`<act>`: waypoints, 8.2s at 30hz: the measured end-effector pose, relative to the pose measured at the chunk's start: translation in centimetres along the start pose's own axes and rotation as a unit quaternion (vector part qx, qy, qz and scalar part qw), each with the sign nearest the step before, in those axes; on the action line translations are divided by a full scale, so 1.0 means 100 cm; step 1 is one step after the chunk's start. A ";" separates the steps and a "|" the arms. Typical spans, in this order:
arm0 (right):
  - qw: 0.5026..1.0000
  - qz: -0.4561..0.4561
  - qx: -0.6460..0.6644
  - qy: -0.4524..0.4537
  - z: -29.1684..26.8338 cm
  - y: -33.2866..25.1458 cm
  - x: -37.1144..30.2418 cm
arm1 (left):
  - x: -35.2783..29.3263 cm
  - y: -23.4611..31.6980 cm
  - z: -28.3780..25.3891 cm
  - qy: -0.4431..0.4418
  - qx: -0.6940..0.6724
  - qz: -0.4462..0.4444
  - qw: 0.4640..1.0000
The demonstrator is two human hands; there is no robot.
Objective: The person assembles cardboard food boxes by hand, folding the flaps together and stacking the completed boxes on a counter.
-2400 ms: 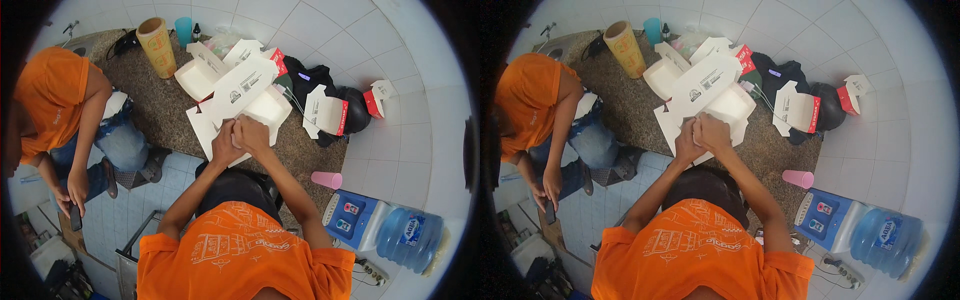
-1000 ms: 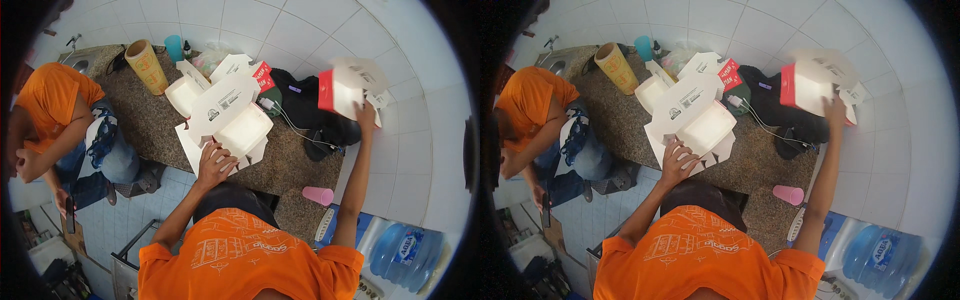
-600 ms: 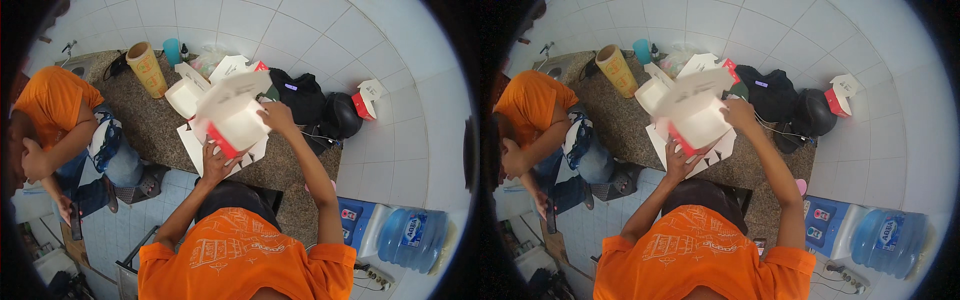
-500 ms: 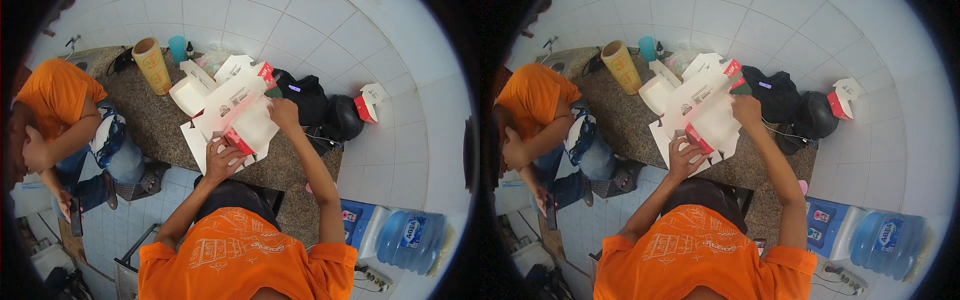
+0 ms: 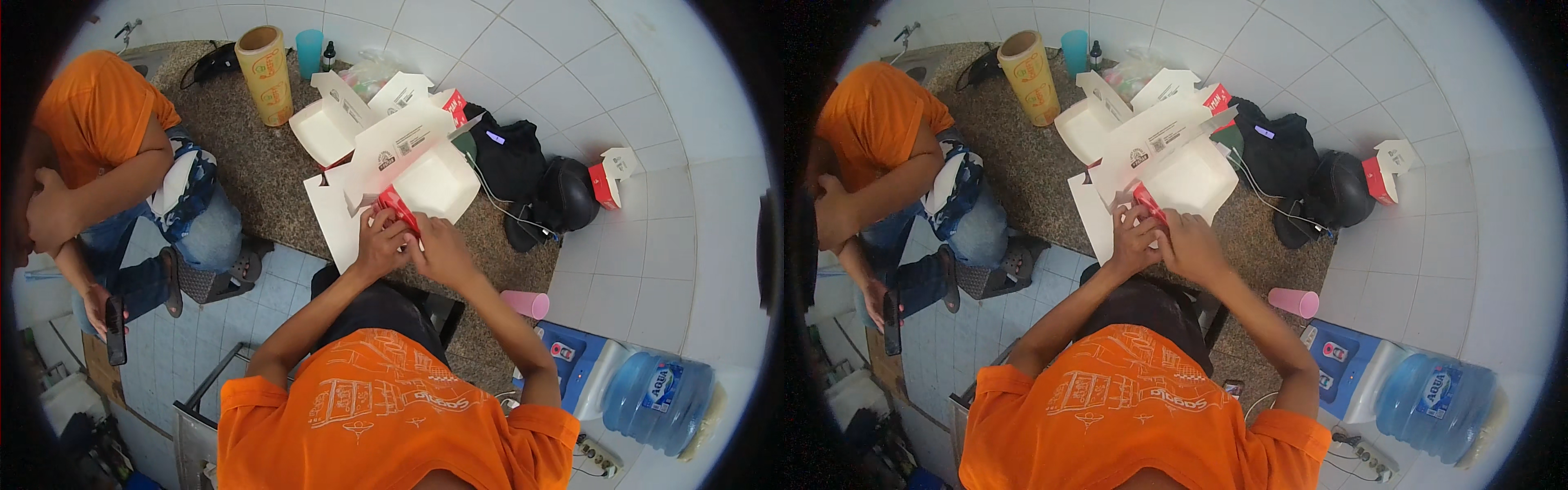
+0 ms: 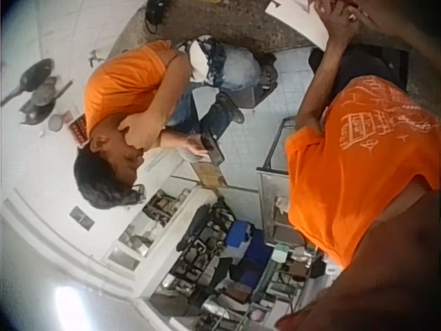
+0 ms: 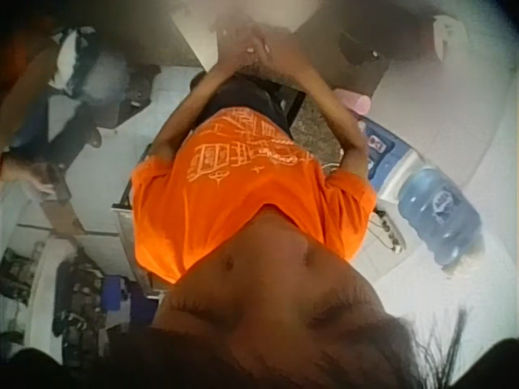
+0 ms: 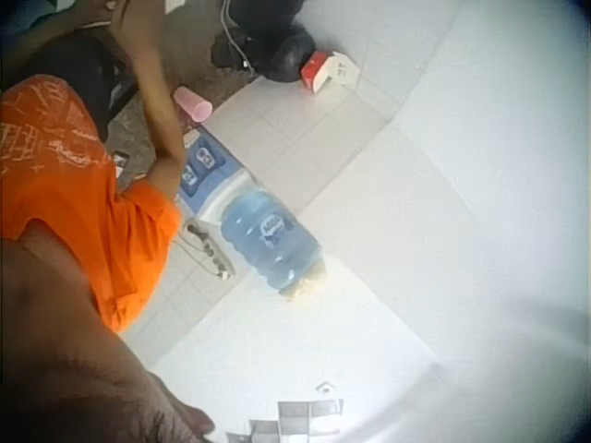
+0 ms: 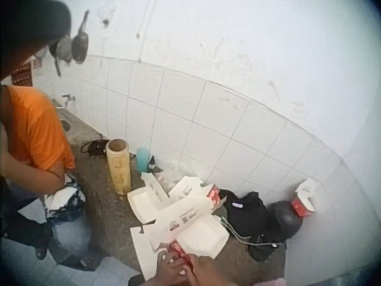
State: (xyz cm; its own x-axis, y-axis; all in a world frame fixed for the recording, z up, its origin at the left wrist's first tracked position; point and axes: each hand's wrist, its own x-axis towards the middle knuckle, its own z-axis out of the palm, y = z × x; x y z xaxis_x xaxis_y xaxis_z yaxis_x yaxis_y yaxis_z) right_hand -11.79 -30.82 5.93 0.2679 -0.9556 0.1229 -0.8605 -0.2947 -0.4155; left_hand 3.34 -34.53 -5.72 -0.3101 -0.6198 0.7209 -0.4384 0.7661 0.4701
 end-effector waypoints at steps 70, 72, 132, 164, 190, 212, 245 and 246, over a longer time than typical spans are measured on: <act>0.807 0.470 -0.237 0.266 -0.232 0.437 -0.102 | 0.003 0.022 0.019 -0.110 0.000 -0.059 0.992; 0.858 0.352 -0.138 0.348 -0.218 0.392 -0.083 | -0.007 0.018 0.018 -0.091 0.001 -0.062 0.994; 0.996 0.015 0.004 -0.087 -0.028 0.016 0.023 | 0.014 0.002 -0.020 -0.084 0.034 -0.166 0.982; 0.974 0.127 -0.047 0.183 -0.005 0.048 0.081 | 0.005 0.016 -0.005 -0.017 -0.151 -0.193 0.969; 0.924 0.191 0.152 0.293 -0.031 0.280 0.179 | 0.013 0.032 0.010 -0.136 -0.038 -0.071 0.987; 0.962 0.208 -0.164 0.060 -0.128 0.343 0.220 | 0.077 0.073 0.042 -0.293 0.050 -0.184 0.937; 0.903 0.336 0.008 0.266 -0.072 0.261 -0.070 | 0.059 0.015 -0.046 -0.293 -0.104 -0.002 0.950; 0.886 0.381 -0.040 0.263 -0.059 0.299 -0.103 | 0.060 0.017 -0.042 -0.285 -0.108 0.012 0.952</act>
State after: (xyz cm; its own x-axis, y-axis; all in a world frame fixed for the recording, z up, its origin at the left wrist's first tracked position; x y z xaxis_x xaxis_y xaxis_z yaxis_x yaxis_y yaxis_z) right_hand -42.87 -29.83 -2.44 -0.6240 -0.7414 0.2470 -0.7386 0.4564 -0.4961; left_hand 4.25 -36.20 1.53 -0.7527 -0.5465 0.3672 -0.2607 0.7595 0.5960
